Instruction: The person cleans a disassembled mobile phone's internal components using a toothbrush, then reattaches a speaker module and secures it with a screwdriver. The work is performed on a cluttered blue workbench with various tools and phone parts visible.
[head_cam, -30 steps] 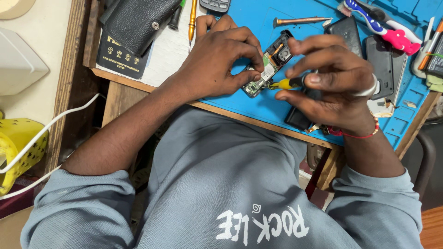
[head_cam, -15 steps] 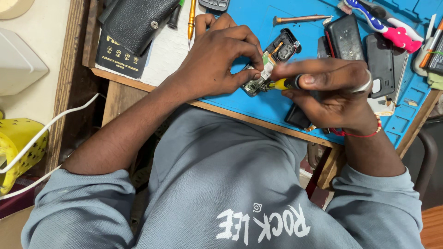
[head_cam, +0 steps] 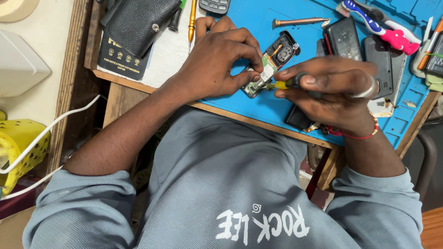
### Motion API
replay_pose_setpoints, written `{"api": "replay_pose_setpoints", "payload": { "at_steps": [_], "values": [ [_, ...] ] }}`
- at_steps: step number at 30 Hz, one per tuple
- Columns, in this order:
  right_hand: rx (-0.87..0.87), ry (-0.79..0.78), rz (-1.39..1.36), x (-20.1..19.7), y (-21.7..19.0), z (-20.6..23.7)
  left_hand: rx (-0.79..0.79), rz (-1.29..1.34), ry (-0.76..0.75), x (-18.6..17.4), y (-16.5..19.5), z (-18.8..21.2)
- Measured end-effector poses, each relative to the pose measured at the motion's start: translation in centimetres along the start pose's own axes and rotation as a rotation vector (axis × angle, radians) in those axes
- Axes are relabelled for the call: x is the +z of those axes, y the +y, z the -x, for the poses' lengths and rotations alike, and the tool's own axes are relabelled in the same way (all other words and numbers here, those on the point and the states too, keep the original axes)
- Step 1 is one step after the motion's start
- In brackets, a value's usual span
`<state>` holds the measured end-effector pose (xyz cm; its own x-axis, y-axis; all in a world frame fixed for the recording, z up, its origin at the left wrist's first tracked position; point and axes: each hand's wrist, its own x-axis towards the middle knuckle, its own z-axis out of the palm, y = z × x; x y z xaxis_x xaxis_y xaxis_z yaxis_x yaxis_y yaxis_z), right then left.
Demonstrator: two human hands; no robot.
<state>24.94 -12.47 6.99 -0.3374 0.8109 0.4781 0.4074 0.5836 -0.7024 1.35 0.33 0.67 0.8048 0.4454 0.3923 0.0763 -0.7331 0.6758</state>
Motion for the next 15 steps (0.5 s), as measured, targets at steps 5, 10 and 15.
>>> {"api": "replay_pose_setpoints", "payload": {
  "at_steps": [5,10,15],
  "values": [
    [0.024,0.049,-0.139,0.3,0.9,0.0,-0.016,0.006,0.003,0.1,0.1,-0.1],
    [0.118,-0.045,-0.221,0.1,0.2,0.8,-0.01,0.001,0.004,0.2,0.0,-0.1],
    [0.045,0.089,0.063,0.1,0.2,0.7,-0.006,-0.003,0.005,0.2,0.0,-0.1]
  ]
}}
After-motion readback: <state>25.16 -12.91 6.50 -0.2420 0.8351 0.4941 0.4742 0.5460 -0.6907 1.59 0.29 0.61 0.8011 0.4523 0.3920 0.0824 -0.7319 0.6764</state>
